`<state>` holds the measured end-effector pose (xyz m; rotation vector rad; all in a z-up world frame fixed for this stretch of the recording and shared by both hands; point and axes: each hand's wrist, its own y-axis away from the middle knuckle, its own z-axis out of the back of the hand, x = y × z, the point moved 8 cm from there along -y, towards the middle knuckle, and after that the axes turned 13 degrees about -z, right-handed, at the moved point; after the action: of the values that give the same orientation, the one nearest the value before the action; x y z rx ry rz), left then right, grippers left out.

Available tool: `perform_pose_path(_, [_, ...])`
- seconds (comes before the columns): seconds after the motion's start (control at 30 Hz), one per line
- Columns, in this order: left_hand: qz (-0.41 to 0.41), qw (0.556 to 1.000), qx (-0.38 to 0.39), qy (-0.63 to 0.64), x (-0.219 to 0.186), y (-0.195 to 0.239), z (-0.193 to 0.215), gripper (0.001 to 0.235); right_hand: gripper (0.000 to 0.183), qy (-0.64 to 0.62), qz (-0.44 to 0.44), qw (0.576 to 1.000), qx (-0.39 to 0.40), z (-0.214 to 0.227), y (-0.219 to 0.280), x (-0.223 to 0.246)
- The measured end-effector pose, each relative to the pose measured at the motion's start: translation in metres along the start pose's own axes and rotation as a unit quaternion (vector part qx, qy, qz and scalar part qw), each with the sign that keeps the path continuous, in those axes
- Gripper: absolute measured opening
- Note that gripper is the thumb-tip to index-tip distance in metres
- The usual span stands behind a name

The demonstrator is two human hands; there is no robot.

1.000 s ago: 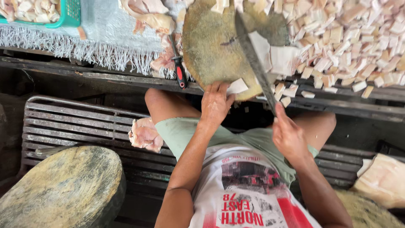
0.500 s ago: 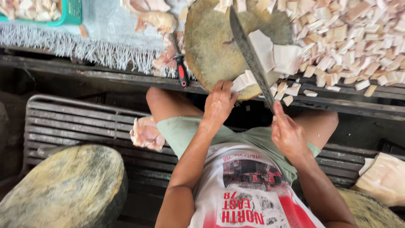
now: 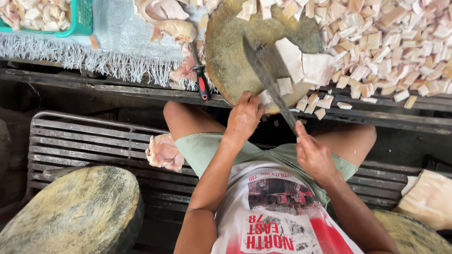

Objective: The person sits cross-legged on a metal grate floor and uses a large knife to slice a piece of white meat into small cubes on a round wooden cutting board. The chopped pieces are pushed to the side of the board, and the person occasionally picks up new pieces of meat to continue the process.

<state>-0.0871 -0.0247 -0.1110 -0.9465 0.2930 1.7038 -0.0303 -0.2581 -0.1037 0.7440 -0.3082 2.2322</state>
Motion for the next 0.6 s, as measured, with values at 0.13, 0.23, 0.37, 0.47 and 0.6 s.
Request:
perform_pose_path(0.13, [0.007, 0.995, -0.062, 0.076, 0.026, -0.027, 0.007, 0.022, 0.067, -0.097, -0.095, 0.990, -0.044, 0.032, -0.003, -0.012])
perform_pose_path(0.23, [-0.056, 0.992, -0.113, 0.032, 0.041, -0.086, 0.004, 0.030, 0.062, -0.167, -0.151, 0.972, -0.061, 0.042, -0.005, -0.020])
perform_pose_path(0.37, [-0.111, 0.991, 0.009, -0.077, 0.036, -0.168, -0.047, 0.064, 0.058, -0.230, -0.178, 0.954, -0.075, 0.044, -0.011, -0.032])
perform_pose_path(0.47, [-0.053, 0.980, 0.140, -0.133, 0.045, -0.189, -0.081, 0.064, 0.061, -0.300, -0.202, 0.929, -0.080, 0.038, -0.006, -0.046])
perform_pose_path(0.6, [-0.008, 0.957, 0.265, -0.114, 0.058, -0.192, -0.094, 0.044, 0.064, -0.322, -0.231, 0.917, -0.051, 0.023, 0.005, -0.060])
